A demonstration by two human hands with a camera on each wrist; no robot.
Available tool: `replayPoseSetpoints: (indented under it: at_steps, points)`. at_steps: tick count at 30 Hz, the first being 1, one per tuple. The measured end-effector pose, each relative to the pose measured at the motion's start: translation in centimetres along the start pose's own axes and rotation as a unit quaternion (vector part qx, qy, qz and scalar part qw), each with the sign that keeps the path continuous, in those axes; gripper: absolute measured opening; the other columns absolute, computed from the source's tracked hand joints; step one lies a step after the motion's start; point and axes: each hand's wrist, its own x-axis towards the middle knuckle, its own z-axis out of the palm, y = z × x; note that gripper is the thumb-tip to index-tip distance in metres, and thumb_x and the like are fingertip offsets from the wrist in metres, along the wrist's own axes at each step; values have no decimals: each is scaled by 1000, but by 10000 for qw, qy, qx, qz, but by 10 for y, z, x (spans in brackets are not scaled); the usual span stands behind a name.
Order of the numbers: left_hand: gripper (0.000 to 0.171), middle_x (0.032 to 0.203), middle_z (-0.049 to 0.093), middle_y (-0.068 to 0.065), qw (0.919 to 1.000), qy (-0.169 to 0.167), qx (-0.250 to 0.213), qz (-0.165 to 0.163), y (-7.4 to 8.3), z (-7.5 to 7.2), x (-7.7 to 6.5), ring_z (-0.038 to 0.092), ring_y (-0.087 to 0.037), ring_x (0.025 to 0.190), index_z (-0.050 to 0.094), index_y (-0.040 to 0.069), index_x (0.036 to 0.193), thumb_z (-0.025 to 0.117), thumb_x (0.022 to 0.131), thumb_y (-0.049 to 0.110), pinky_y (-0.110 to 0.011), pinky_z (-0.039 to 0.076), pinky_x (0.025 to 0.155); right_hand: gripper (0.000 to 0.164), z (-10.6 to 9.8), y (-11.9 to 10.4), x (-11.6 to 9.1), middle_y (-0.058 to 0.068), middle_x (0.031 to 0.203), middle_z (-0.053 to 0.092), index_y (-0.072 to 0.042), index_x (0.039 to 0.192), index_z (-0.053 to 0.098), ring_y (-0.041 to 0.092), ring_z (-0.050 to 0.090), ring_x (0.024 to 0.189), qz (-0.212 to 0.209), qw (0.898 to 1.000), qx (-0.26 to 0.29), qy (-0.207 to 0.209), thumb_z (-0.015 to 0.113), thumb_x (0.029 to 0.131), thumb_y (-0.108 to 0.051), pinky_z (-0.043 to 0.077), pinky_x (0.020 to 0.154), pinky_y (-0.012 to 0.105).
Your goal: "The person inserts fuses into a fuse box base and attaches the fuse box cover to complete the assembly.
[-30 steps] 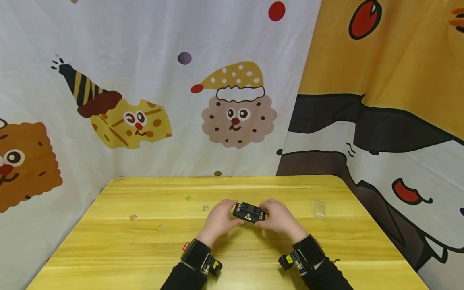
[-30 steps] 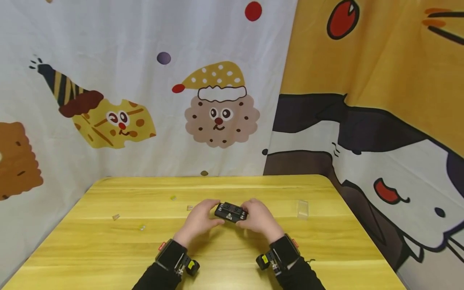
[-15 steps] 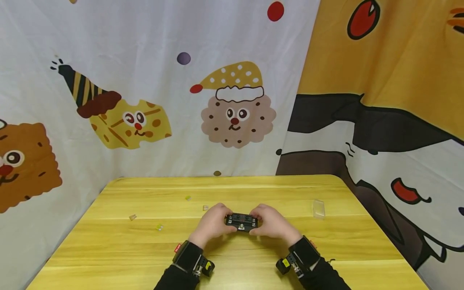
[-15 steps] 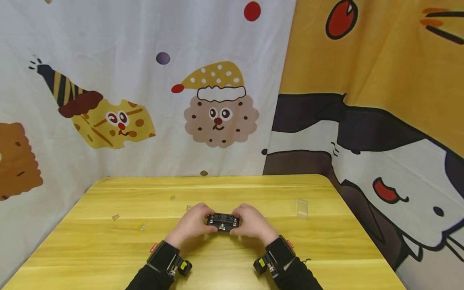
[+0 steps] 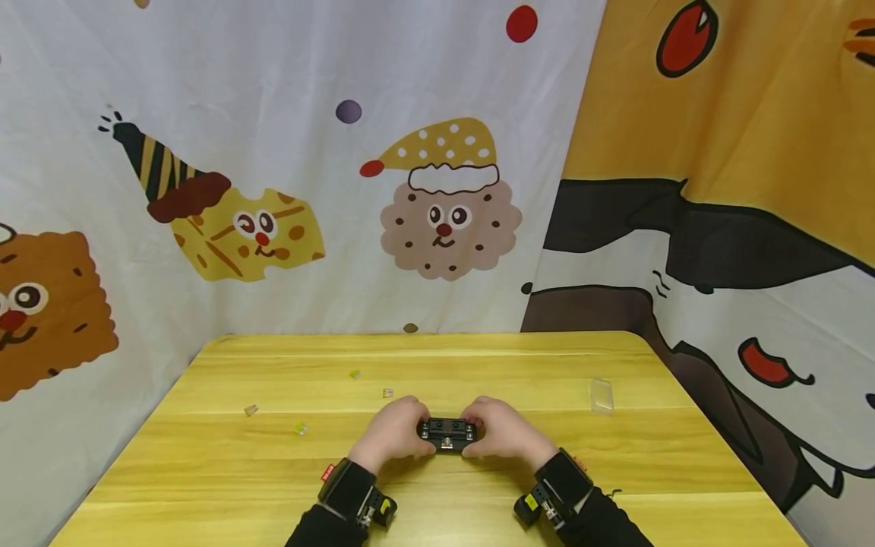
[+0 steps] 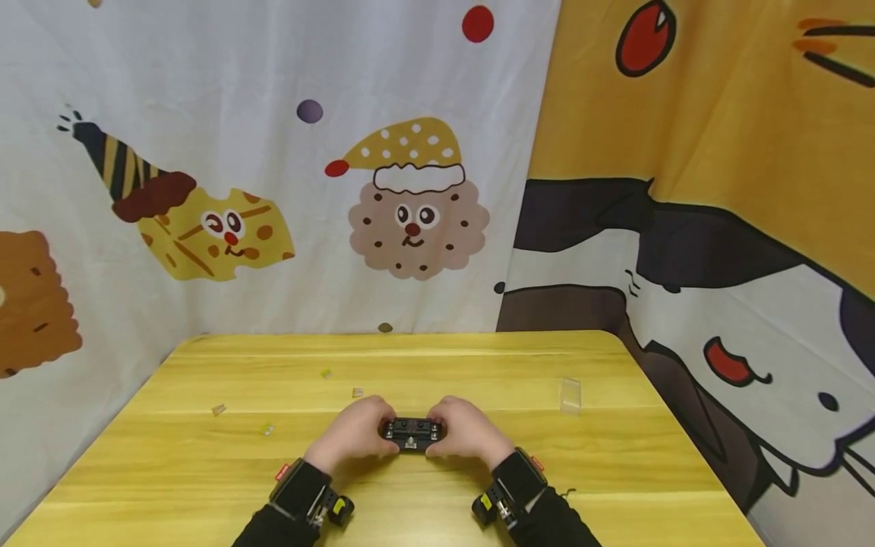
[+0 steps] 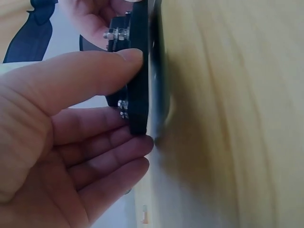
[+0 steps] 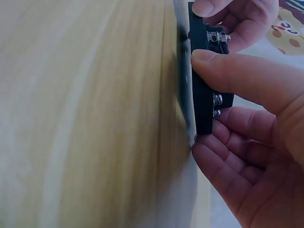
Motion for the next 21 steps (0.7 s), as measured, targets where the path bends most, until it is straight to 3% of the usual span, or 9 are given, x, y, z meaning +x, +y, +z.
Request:
replayPoseSetpoints:
  at_steps: [9,21]
  points:
    - [32,75,51,6,9996,-88,222,-167,3,-1,-2,46,-10,65,69,9,80,90,63,27,-28,42,63,43,3,0,3,-6,90,57,-9,102,71,7,51,77,-137,9998,-130,-5,90,67,-26,46,72,27]
    - [34,74,49,7,9978,-10,525,-396,5,2,-1,44,-11,65,68,11,78,90,61,29,-29,40,60,44,4,-2,7,-6,88,55,-11,100,70,7,51,78,53,9998,-175,-33,92,64,-25,47,73,28]
